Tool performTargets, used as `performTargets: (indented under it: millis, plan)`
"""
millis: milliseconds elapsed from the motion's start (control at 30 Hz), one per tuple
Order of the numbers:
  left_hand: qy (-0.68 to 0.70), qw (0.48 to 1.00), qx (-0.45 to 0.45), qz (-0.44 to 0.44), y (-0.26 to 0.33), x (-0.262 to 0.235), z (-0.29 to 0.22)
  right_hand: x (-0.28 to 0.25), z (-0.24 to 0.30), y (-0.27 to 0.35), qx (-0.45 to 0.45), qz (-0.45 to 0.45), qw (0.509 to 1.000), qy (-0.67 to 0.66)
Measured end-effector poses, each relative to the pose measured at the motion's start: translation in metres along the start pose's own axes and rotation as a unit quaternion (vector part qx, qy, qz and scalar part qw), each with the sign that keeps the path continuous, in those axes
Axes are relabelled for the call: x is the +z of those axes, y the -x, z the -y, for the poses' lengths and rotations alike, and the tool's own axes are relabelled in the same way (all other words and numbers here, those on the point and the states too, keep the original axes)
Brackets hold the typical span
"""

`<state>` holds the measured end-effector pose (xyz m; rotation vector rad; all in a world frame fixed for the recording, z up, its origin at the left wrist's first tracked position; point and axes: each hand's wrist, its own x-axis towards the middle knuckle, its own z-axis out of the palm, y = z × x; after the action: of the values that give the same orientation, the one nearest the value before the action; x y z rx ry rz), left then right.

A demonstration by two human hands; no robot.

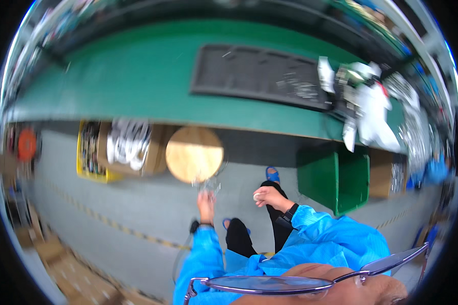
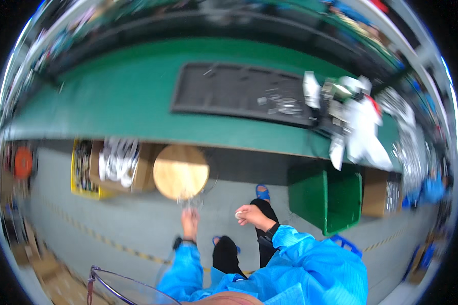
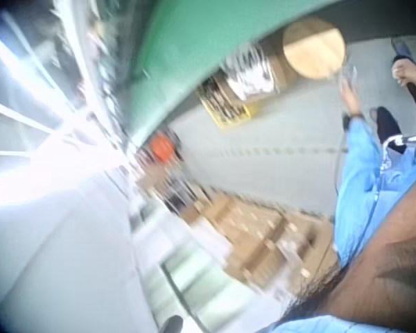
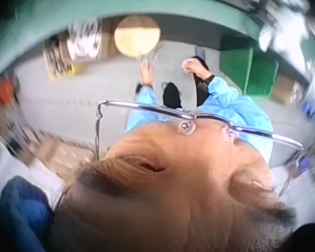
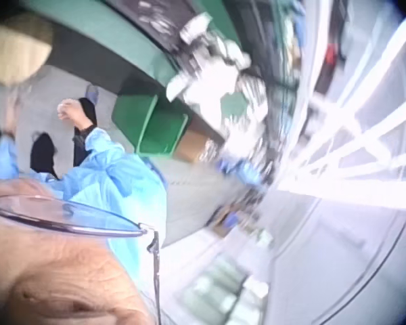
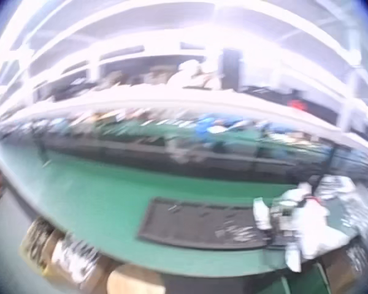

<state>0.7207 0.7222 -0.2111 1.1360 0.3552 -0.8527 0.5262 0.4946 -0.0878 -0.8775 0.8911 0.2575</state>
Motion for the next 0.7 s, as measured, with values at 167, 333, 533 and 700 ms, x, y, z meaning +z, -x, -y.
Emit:
performTargets:
  millis: [167,333,533,700]
  plan:
    - [-0.141,0.971,-0.164,-0.098,0.116,-0.03,0.033,-0.001,0.108,0.091,-0.154,0.046,0.984,-0.074]
    - [-0.286,0.921,-0.219,-0.15,0.148,-0.028,0.011,-0.07,0.224,0.208,-0.309,-0.063,0.943,-0.11]
    - [-0.392,0.903,-0.165,-0.066,0.127,0.048,-0.043,-0.207,0.341,0.302,-0.489,-0.136,0.855,-0.106]
    - [-0.447,0.881,-0.154,-0.007,0.124,0.142,-0.044,-0.364,0.427,0.302,-0.516,-0.213,0.813,-0.163]
